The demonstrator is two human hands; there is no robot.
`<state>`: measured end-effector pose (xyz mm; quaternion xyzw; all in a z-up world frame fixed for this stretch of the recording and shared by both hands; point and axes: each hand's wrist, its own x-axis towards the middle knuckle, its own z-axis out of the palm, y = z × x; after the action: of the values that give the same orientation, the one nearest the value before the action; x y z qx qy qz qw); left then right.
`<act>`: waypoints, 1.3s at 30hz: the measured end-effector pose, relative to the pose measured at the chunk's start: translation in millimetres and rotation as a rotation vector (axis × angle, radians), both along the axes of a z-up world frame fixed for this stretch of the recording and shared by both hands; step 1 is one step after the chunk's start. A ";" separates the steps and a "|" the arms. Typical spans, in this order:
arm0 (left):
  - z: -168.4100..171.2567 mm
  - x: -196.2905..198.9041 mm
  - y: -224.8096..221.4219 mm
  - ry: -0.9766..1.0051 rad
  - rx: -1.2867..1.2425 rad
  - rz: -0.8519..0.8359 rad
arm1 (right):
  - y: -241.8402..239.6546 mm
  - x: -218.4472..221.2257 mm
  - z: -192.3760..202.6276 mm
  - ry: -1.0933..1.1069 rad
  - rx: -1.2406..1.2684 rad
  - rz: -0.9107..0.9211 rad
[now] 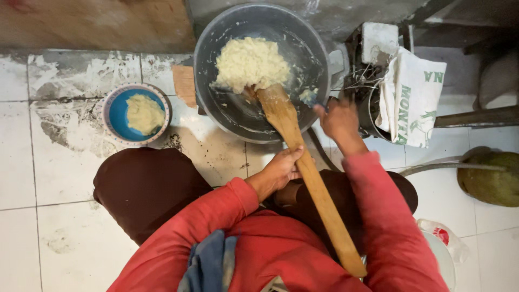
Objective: The person mixes a thick dough in a large pot on the floor using a wooden spatula and then scoops portions of the dough into a smaller blue bowl by hand and with a plastic scraper.
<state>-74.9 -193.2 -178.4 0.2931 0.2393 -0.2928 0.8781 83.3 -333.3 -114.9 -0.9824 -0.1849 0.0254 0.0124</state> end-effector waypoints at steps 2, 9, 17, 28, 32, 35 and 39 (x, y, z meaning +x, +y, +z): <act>2.7 2.3 0.2 -0.020 0.033 -0.045 | 6.0 -25.8 24.8 0.674 0.141 -0.201; 8.0 52.1 78.6 -0.582 0.856 -0.493 | 36.7 -94.5 71.5 1.403 1.178 -0.571; -55.8 120.1 286.4 -0.128 2.216 0.569 | 13.3 -102.0 129.6 1.262 0.743 -0.689; -67.3 124.1 292.5 -0.041 1.749 0.288 | 72.8 -117.9 35.9 1.117 0.846 -0.721; -64.2 121.5 297.8 -0.058 1.774 0.214 | 77.9 -116.1 14.5 1.071 0.897 -0.721; -69.4 120.1 300.1 -0.147 1.783 0.245 | 80.2 -112.4 3.6 0.981 1.016 -0.646; -74.5 120.6 305.8 -0.208 1.785 0.259 | 83.9 -98.1 -0.1 0.925 0.963 -0.614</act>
<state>45.7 112.6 -252.9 0.8604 0.3278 0.1305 0.3678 -14.8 -249.4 -115.0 -0.7645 0.1322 0.3485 0.5259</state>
